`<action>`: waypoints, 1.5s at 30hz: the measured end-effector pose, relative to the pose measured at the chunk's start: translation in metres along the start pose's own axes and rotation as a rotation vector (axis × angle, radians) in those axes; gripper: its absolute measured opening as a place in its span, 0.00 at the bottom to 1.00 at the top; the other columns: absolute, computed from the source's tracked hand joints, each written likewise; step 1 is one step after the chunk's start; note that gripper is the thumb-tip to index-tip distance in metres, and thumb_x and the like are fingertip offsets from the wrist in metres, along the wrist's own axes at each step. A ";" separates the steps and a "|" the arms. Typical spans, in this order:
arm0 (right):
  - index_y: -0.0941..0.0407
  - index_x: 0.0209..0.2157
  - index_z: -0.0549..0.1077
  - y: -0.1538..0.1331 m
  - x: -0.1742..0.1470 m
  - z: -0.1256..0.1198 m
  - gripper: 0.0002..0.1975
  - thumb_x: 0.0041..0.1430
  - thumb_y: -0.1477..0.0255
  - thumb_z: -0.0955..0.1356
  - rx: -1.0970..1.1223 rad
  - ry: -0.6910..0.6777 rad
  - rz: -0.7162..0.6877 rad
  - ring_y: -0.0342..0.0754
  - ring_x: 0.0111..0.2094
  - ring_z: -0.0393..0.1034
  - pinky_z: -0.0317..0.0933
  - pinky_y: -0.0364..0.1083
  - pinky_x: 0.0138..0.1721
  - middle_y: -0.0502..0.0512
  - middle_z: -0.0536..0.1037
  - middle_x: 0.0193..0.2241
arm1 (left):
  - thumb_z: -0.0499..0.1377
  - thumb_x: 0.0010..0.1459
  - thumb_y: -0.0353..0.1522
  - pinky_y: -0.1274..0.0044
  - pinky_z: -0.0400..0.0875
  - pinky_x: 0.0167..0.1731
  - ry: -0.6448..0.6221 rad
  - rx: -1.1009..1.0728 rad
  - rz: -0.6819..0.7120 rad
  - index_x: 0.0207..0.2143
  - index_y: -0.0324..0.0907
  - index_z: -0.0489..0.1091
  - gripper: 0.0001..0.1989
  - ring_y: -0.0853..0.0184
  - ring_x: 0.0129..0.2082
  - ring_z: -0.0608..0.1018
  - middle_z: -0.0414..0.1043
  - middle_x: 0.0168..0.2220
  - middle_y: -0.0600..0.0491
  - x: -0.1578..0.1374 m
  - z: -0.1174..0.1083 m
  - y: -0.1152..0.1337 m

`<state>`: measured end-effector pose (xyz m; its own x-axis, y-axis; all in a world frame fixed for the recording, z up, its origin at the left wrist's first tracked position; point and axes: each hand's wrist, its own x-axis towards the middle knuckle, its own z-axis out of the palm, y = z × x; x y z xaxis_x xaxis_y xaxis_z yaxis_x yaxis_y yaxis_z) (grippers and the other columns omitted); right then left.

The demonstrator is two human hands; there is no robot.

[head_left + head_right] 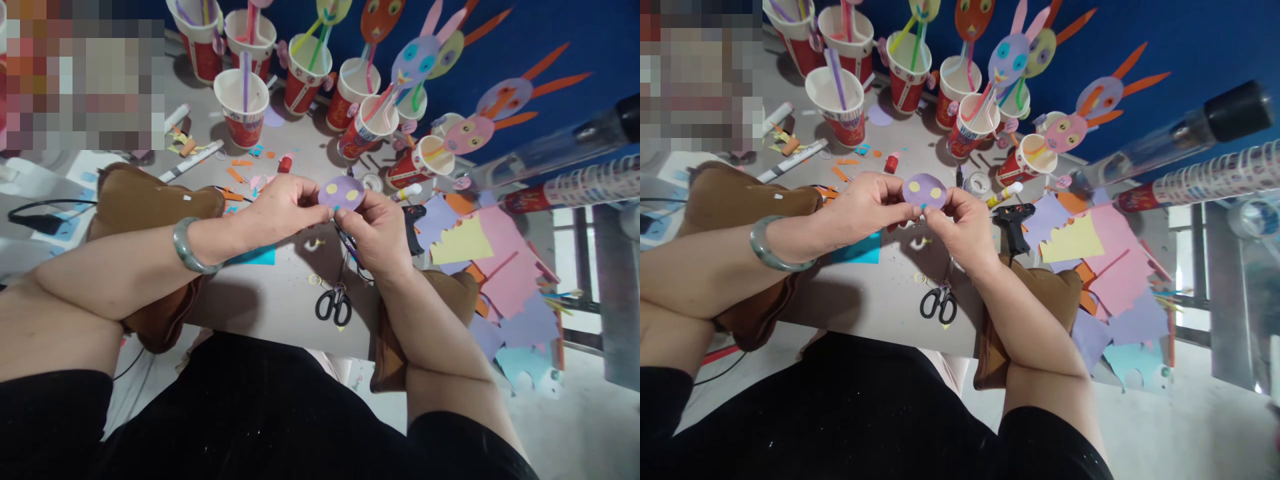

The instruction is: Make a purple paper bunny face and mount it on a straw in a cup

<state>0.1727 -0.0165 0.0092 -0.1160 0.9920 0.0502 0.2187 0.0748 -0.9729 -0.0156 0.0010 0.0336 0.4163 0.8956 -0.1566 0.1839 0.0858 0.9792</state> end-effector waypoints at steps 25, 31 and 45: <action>0.53 0.30 0.76 0.003 0.000 0.002 0.09 0.53 0.63 0.76 0.048 0.012 0.006 0.42 0.29 0.66 0.63 0.45 0.32 0.46 0.76 0.26 | 0.67 0.59 0.31 0.78 0.58 0.23 0.020 0.030 0.033 0.22 0.42 0.67 0.16 0.75 0.21 0.64 0.64 0.19 0.60 0.000 0.000 -0.001; 0.53 0.30 0.75 0.003 -0.001 0.001 0.10 0.53 0.63 0.76 0.036 0.013 0.016 0.43 0.29 0.67 0.63 0.45 0.32 0.47 0.76 0.27 | 0.66 0.59 0.28 0.78 0.57 0.22 0.007 0.020 0.038 0.21 0.42 0.66 0.16 0.75 0.21 0.64 0.62 0.19 0.61 -0.001 0.001 -0.002; 0.53 0.29 0.75 0.001 -0.001 0.002 0.08 0.53 0.65 0.74 0.001 0.024 0.037 0.42 0.28 0.64 0.61 0.45 0.31 0.47 0.74 0.26 | 0.66 0.59 0.28 0.78 0.58 0.23 0.045 0.060 0.091 0.22 0.42 0.68 0.14 0.75 0.22 0.63 0.63 0.19 0.61 0.001 0.001 -0.006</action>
<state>0.1713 -0.0175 0.0077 -0.0842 0.9963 0.0198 0.2217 0.0381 -0.9744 -0.0151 0.0004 0.0276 0.3933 0.9175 -0.0596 0.2004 -0.0223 0.9795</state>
